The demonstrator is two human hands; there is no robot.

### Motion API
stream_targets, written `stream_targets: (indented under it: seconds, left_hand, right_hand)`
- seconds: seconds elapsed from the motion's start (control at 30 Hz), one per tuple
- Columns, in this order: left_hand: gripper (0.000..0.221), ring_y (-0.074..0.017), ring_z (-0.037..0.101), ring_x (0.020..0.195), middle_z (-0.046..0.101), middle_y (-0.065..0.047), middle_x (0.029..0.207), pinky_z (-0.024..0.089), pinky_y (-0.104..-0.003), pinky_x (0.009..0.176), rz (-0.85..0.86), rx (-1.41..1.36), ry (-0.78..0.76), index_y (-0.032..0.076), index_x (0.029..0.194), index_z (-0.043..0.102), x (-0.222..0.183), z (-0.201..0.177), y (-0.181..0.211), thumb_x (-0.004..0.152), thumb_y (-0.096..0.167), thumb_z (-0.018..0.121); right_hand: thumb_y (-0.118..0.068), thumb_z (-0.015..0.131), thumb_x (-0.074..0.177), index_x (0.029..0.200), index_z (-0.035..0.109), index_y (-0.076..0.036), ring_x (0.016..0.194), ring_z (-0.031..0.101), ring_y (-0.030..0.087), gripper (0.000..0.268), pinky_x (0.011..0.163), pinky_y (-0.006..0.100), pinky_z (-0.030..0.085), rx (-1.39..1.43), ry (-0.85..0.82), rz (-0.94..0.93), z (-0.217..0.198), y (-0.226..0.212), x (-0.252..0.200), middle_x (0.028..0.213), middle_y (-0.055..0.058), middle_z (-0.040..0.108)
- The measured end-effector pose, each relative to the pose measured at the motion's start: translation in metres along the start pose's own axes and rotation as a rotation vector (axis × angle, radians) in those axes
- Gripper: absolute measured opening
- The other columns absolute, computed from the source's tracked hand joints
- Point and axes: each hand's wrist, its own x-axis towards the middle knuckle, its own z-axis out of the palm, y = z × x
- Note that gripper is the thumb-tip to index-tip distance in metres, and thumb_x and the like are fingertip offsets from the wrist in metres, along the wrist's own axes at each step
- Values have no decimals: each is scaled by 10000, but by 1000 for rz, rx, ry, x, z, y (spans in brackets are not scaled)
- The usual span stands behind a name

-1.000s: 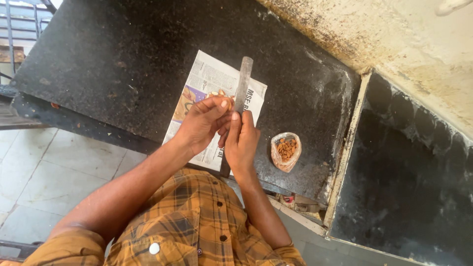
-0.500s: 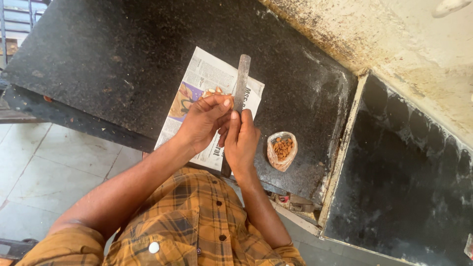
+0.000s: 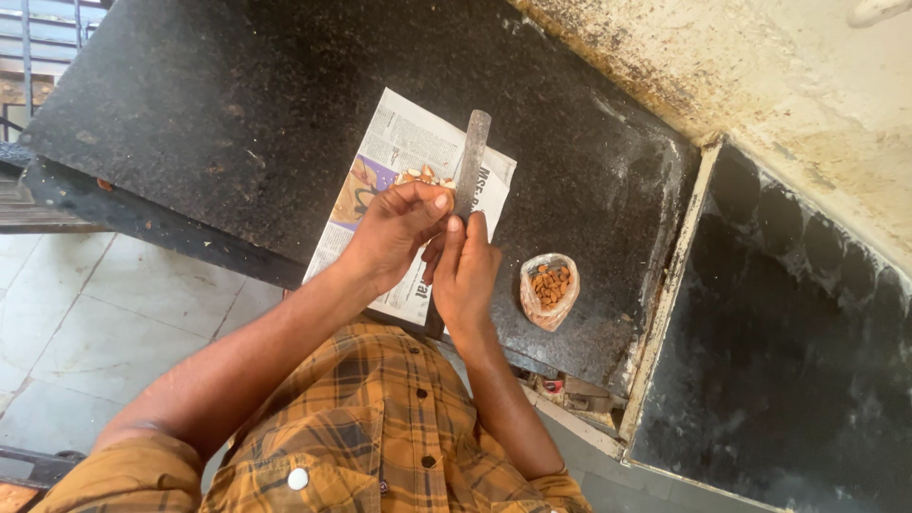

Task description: The person chops almonds on a piece of newspaper using a knife, occasionally picking up more almonds from a small plastic bag and adding them to the pile.

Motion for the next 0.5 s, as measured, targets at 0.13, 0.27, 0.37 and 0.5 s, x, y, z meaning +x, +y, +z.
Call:
stream_targets:
  seconds: [0.13,0.27,0.37,0.5]
  left_hand:
    - [144,-145,627,559,695,-72,785,473,-281,387,13,29,-22,42,995,684,2,-1,2,1004,186,674]
    - [156,-110,548,437,650,-50,672,403,-259,315,2,82,83,49,996,692,2,3,-3,1007,204,674]
    - [147,-110,573,471,674,-53,710,405,-253,335,16,84,114,47,1004,687,2,5,-6,1002,194,684]
    - [164,-122,573,454,678,-66,709,411,-264,319,17,117,83,33,999,685,2,2,-5,996,197,681]
  right_hand:
    - [-186,410,1125,931,437,-10,422,604,111,263,360,261,430,49,9,11,6,5,2,583,69,628]
    - [-191,402,1130,916,432,-12,421,616,115,281,354,262,433,55,33,-27,9,12,1,575,64,629]
    - [-199,403,1139,906,436,-14,423,616,121,299,358,261,444,56,47,-40,12,16,2,564,63,615]
    - [-214,403,1137,906,448,-11,410,612,122,312,356,261,431,56,40,-40,12,19,4,553,65,618]
